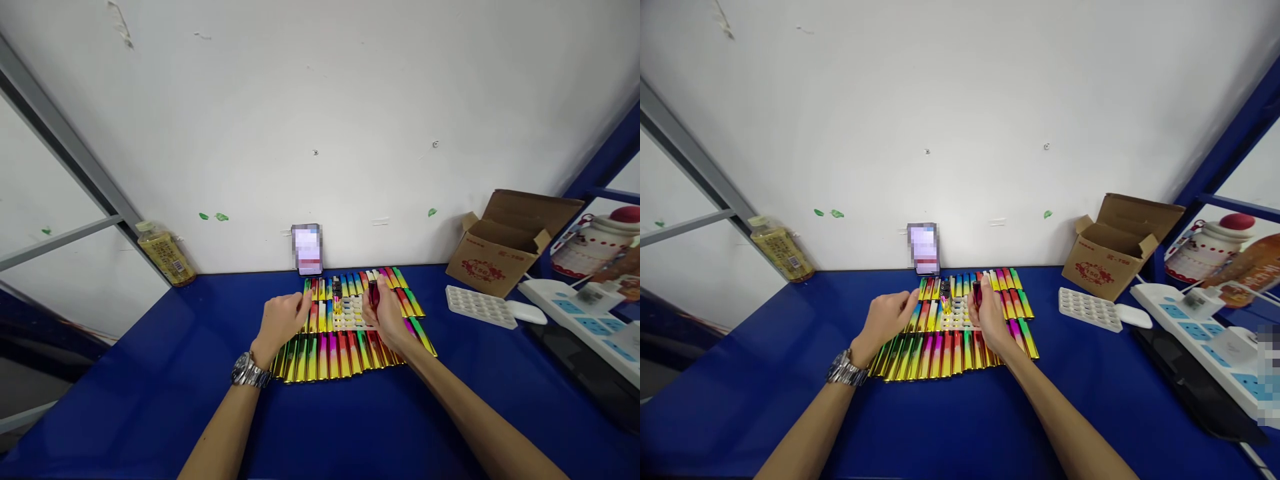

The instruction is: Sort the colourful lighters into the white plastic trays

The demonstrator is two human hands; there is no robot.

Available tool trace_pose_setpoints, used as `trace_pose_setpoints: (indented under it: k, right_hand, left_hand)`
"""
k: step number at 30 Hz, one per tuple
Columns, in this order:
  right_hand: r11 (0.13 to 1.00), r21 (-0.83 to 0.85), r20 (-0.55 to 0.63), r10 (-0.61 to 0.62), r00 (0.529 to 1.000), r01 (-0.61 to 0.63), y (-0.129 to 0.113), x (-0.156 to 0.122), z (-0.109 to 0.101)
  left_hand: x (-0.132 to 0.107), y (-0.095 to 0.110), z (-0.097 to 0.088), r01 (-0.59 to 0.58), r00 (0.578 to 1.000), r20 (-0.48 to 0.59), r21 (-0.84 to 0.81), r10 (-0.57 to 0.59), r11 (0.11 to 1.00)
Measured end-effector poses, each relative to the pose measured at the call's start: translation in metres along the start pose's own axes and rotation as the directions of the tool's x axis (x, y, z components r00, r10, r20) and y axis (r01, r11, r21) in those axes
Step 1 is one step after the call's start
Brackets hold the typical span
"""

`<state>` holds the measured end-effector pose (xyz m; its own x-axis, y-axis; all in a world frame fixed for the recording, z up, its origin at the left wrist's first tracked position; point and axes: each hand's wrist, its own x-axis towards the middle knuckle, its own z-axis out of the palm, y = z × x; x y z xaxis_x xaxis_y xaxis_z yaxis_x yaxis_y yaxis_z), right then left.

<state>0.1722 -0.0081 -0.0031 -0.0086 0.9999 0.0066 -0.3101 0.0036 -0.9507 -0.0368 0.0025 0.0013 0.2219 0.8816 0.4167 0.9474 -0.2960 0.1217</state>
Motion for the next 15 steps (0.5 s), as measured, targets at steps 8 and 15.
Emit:
trace_pose_setpoints:
  k: [8, 15]
  right_hand:
    - [0.873, -0.316, 0.121, -0.351, 0.928, 0.371, 0.008, 0.001, -0.004]
    - [0.796, -0.424, 0.299, -0.328, 0.896, 0.433, 0.014, -0.001, -0.004]
  left_hand:
    - [0.008, -0.017, -0.013, 0.395, 0.892, 0.098, 0.306, -0.442, 0.866]
    - [0.008, -0.02, -0.013, 0.479, 0.835, 0.136, 0.302, -0.534, 0.825]
